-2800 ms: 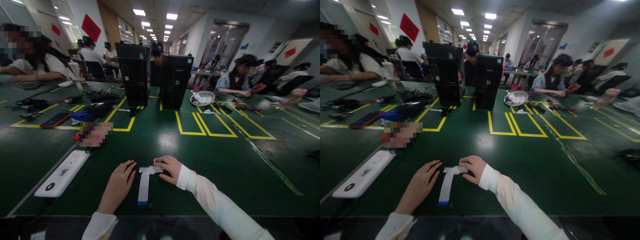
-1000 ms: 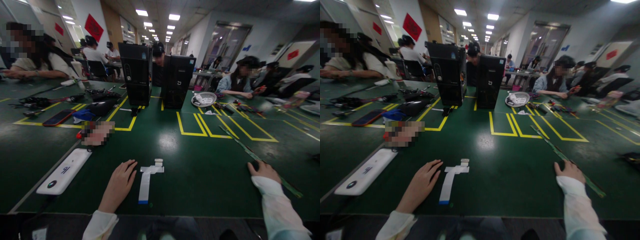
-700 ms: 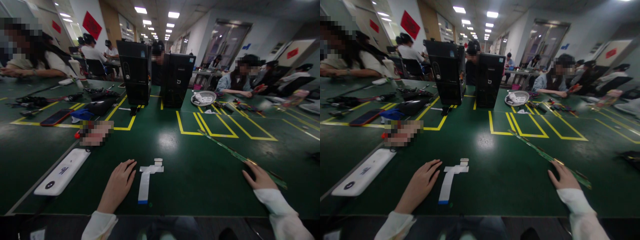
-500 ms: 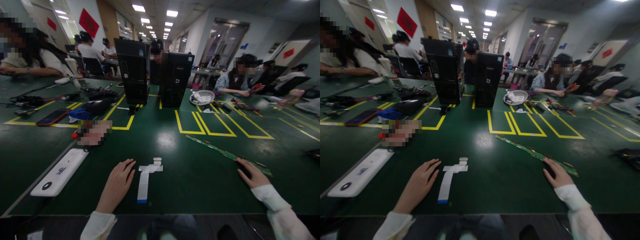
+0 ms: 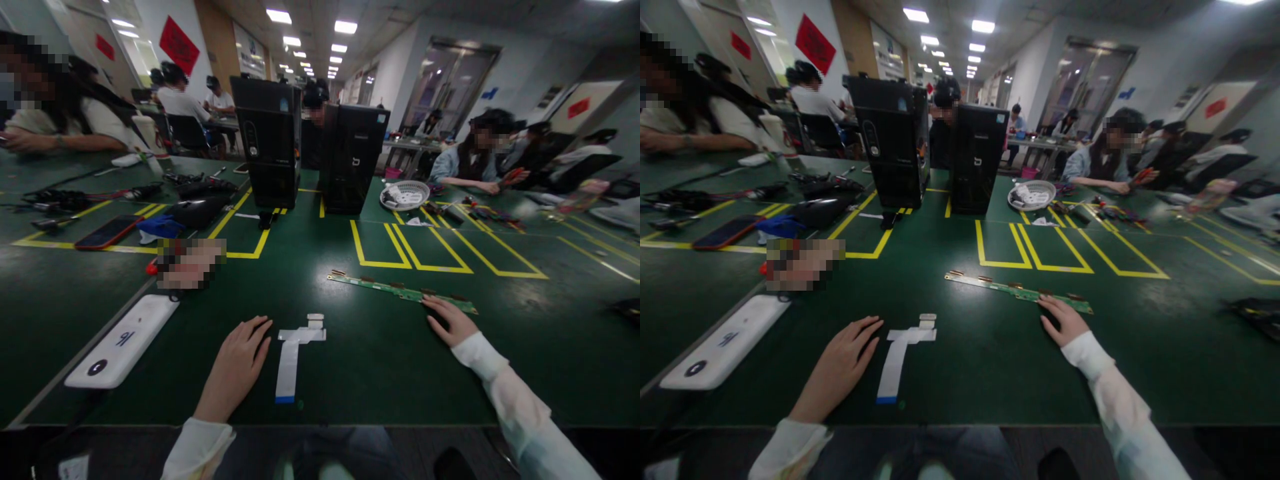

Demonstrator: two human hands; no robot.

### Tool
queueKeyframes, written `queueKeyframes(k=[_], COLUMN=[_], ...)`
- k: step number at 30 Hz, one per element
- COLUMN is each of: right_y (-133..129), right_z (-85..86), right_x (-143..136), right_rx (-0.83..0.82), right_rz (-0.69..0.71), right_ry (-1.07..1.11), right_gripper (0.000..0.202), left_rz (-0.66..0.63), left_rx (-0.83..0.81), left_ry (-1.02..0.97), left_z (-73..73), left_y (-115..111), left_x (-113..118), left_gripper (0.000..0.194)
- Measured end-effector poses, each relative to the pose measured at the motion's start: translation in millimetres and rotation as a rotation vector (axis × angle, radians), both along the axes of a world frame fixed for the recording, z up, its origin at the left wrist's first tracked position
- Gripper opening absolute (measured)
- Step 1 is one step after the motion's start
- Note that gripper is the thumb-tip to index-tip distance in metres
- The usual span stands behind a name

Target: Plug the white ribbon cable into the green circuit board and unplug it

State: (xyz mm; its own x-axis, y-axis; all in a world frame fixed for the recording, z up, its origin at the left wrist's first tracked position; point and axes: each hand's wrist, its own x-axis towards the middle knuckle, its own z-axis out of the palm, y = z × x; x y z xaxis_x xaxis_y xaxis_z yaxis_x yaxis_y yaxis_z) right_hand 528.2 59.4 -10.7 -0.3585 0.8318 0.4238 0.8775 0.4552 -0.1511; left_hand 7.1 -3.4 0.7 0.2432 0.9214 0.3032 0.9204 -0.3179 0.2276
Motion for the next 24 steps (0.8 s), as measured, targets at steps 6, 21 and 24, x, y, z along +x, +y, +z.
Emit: queueKeyframes(k=[6, 21, 24], right_y=[23.5, 28.6, 18.4], right_z=[5.1, 1.8, 3.0], right_x=[-57.3, -176.2, -191.6], right_rx=[0.01, 0.022, 0.002], right_rz=[0.131, 0.244, 0.242], right_ry=[0.014, -0.031, -0.037], right_gripper=[0.037, 0.04, 0.042], left_rz=[0.004, 0.0, 0.002], left_rx=[0.016, 0.01, 0.02], left_ry=[-0.011, -0.018, -0.023], left_z=[0.4, -1.4, -0.2], left_y=[-0.1, 0.3, 0.1], left_x=[0.3, -0.6, 0.4], left_gripper=[0.041, 0.041, 0.04])
